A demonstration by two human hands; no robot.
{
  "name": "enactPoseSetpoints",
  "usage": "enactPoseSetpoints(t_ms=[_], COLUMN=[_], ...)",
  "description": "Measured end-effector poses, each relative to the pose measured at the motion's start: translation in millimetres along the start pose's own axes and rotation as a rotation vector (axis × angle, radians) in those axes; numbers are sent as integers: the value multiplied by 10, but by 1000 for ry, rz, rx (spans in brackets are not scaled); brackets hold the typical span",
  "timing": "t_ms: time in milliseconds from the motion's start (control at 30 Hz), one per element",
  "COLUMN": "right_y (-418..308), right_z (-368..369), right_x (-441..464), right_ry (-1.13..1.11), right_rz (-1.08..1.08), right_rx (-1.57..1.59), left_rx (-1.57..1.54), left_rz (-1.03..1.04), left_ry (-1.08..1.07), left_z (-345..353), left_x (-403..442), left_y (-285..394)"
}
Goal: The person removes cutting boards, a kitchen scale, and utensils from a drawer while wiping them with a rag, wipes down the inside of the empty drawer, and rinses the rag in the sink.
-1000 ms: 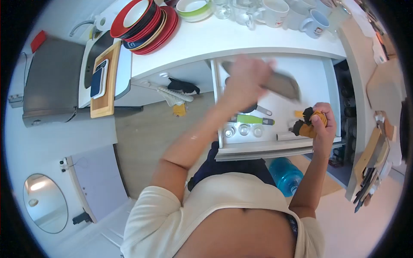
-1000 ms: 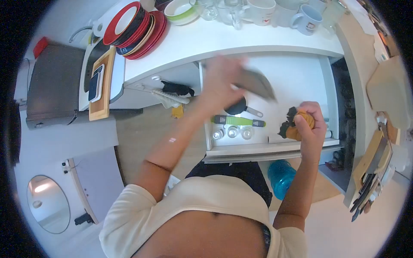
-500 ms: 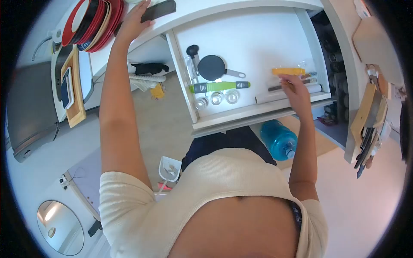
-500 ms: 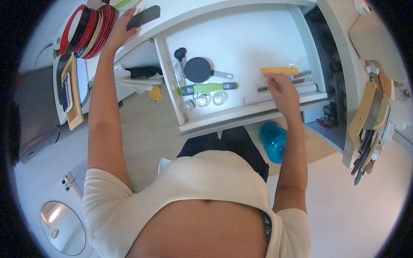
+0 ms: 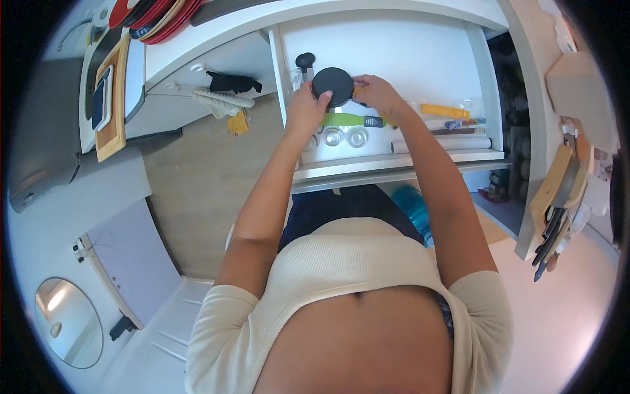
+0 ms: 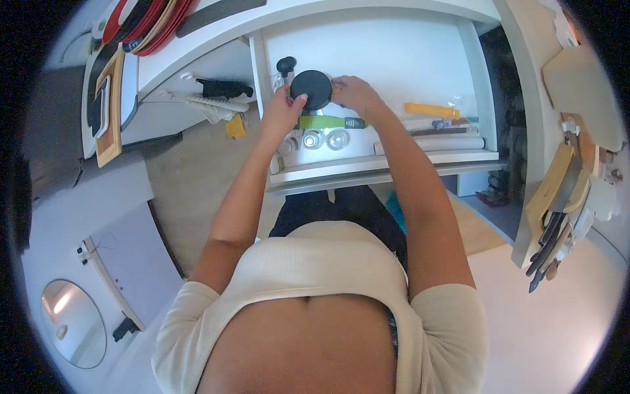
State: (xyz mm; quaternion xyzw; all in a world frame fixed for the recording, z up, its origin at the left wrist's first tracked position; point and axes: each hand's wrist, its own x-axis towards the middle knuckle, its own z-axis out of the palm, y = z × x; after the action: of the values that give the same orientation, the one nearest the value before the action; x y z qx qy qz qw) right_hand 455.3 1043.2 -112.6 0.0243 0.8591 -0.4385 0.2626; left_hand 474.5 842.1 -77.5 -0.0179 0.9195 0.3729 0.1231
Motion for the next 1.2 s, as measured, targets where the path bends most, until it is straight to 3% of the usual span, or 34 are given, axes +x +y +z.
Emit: enactPoseSetpoints(t_ms=[33, 67, 100, 133, 167, 233, 333, 467, 567, 733, 900, 1100, 1167, 1200], right_y=[-30, -47, -176, -248, -320, -376, -403, -522, -508, -400, -473, -587, -671, -748], right_z=[-27, -89, -198, -254, -259, -241, -150, -177, -160, -146, -100, -163, -221, -246], right_x=[58, 107, 107, 127, 140, 231, 323, 176, 157, 217, 182, 33, -102, -202], right_ry=[-97, -103, -157, -211, -220, -181, -257, -394, -328, -419, -454, -320, -234, -236], right_rz=[-11, -18, 121, 263, 260, 423, 361, 216, 240, 259, 271, 253, 44, 43], right_rx=[439, 428, 475, 522, 513, 385, 188, 156, 229, 416, 410, 410, 314, 305], left_rx=[-9, -18, -25, -156, -287, -332, -435, -556, -565, -626, -688, -732, -727, -826], left_rz=[-63, -126, -132, -208, -284, -275, -254, -253, -301, -331, -318, -257, -255, -229], left_ry=[-13, -25, -15, -33, -50, -41, -50, -112, -123, -134, -140, -149, -194, -232], left_z=[51, 99, 142, 181, 219, 287, 325, 330, 249, 231, 258, 53, -135, -220], left_x=[37, 69, 79, 80, 77, 65, 64, 111, 73, 53, 46, -53, -174, -222], left_y=[-35, -70, -112, -156, -205, -277, -339, -365, -301, -240, -352, -209, -65, -18])
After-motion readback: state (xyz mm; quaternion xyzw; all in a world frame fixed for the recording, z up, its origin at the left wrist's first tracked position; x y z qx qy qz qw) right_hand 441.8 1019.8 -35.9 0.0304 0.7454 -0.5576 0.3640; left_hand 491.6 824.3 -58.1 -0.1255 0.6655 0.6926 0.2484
